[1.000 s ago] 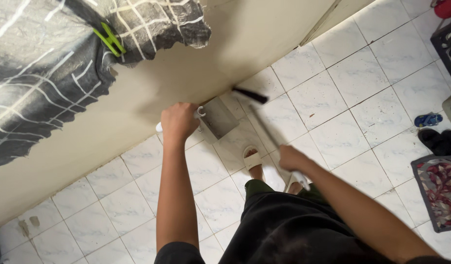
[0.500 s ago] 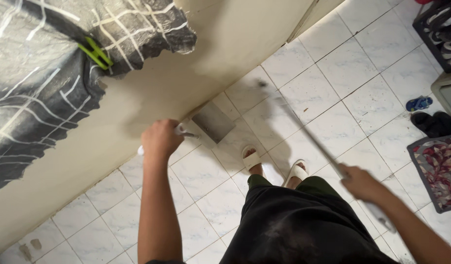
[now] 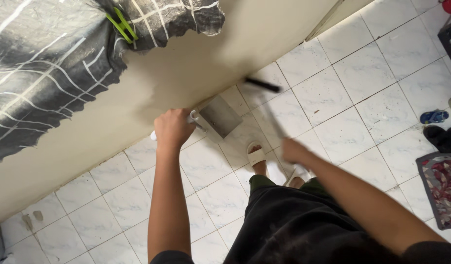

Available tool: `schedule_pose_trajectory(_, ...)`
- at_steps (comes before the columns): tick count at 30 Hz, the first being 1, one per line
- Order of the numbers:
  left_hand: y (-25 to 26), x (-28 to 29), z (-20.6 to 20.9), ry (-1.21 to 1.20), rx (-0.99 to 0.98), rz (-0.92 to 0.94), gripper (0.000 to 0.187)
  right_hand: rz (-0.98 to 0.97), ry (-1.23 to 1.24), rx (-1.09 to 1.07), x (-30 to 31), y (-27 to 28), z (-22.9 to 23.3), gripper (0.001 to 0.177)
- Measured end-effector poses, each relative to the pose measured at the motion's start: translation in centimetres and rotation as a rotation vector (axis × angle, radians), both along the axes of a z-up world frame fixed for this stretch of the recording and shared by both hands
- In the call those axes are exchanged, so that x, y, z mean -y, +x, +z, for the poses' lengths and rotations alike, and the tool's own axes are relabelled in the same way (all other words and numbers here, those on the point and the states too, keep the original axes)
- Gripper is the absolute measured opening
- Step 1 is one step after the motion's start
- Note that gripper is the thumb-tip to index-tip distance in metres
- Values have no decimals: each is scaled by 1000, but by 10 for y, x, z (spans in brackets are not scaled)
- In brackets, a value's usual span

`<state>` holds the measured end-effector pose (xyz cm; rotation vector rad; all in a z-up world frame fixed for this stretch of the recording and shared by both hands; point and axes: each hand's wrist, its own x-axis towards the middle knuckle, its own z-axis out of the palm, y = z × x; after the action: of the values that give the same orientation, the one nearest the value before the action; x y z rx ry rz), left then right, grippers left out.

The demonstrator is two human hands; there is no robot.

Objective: The person sweeps a tiled floor using a broom and dustpan. They gather debris into the dustpan, move to different areas of the room, and continue sweeping along the walls and corners.

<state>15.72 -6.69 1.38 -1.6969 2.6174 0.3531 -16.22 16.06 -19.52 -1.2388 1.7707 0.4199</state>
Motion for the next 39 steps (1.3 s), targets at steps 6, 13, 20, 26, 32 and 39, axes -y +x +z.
schedule_pose_trajectory(6,-12,-1,-3,-6,-26,-3,23,12,14,134,5,57,75,46)
schedule_pose_trajectory(13,-6,0,-2,49,1,-41,18,-421,138,248,-47,-63,171,69)
schedule_pose_trajectory(20,6,-3,10,142,46,-94,27,-549,145,-3,-126,-122,161,67)
schedule_pose_trajectory(26,-1,-4,14,161,75,-103,30,-523,177,147,-109,-73,77,54)
schedule_pose_trajectory(32,-6,-3,12,153,101,-94,26,-479,119,344,-49,-20,91,54)
schedule_pose_trajectory(39,17,-13,16,172,70,-24,25,-407,165,191,-32,-70,200,59)
